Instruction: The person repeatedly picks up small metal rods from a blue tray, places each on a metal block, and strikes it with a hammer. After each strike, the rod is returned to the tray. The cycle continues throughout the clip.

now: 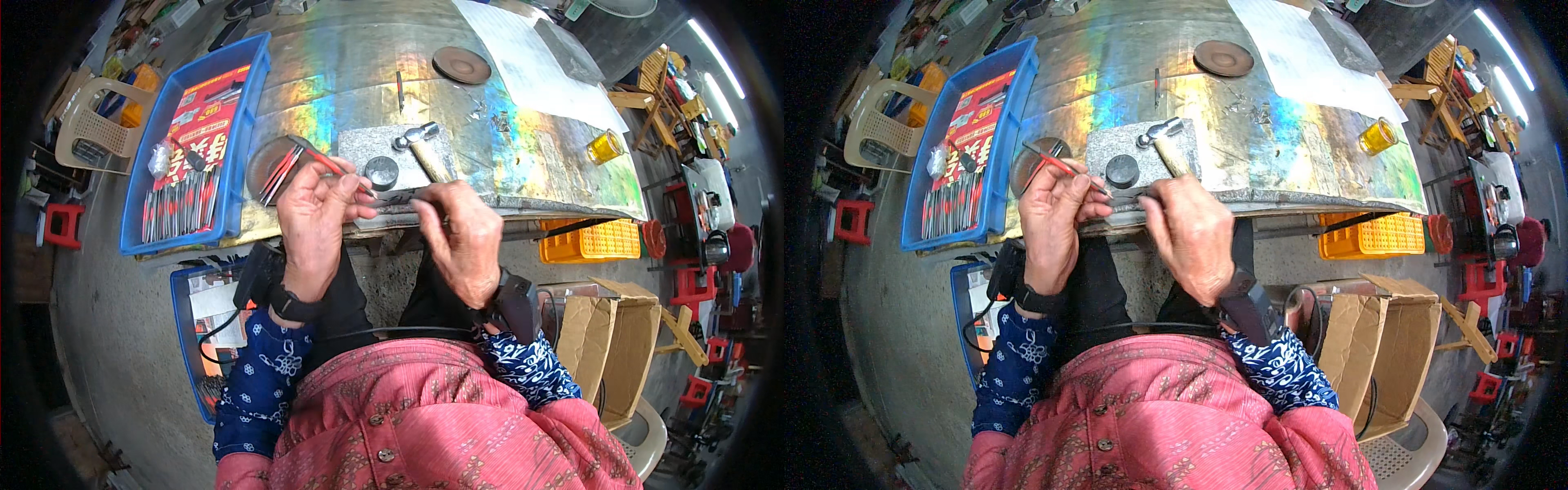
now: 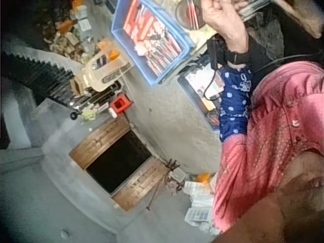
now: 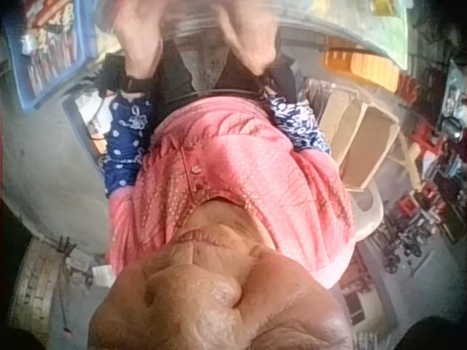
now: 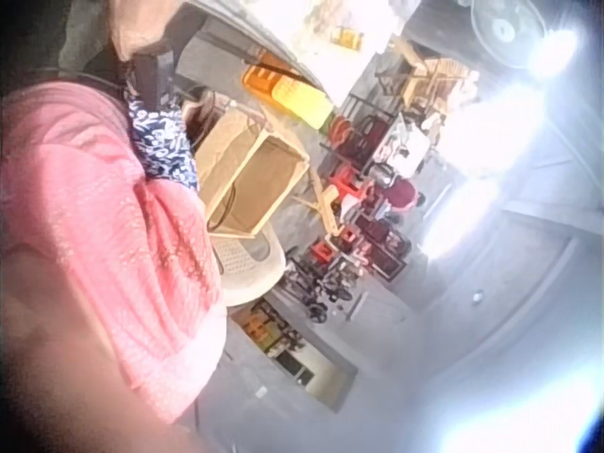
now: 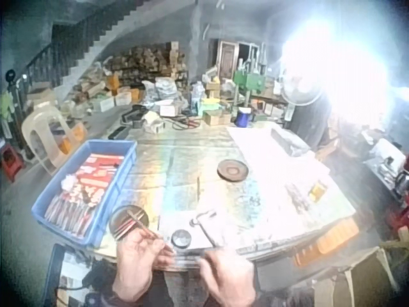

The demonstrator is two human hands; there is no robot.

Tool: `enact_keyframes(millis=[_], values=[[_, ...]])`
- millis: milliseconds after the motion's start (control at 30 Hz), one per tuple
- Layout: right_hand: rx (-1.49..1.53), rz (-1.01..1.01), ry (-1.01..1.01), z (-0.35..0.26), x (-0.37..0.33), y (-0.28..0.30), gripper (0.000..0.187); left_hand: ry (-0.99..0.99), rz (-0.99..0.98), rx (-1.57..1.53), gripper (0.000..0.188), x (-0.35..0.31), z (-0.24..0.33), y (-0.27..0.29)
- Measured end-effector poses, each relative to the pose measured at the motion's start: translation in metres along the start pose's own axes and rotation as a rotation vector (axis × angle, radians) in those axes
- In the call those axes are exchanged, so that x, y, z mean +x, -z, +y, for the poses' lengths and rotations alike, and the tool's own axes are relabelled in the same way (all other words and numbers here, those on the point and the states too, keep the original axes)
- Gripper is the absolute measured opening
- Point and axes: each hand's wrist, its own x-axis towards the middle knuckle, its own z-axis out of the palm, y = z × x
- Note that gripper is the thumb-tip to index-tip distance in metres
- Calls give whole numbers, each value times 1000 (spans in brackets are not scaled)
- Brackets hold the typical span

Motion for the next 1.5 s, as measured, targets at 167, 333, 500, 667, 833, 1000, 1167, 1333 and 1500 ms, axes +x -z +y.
enact_keyframes(millis=[167, 333, 500, 667, 833, 1000, 1167, 1333, 1500], values=[[-306, 0, 70, 20, 3, 15, 21, -120, -4, 191, 12, 22, -3, -1], [-345, -103, -55, 27, -4, 16, 31, -193, 18, 272, 9, 29, -10, -8], [-271, -170, -181, 28, -11, 12, 40, -198, 34, 339, 8, 29, -12, -12], [-276, -178, -182, 30, -13, 11, 42, -193, 37, 352, 8, 29, -11, -13], [-260, -171, -174, 31, -13, 10, 43, -213, 23, 369, 8, 28, -11, -14], [-244, -161, -168, 33, -14, 9, 44, -218, 31, 367, 8, 27, -12, -14], [-245, -158, -151, 34, -14, 9, 43, -215, 38, 354, 8, 28, -12, -13], [-256, -154, -143, 34, -14, 8, 43, -216, 38, 366, 8, 27, -12, -13], [-290, -145, -145, 35, -13, 6, 42, -228, 33, 402, 8, 27, -13, -13]])
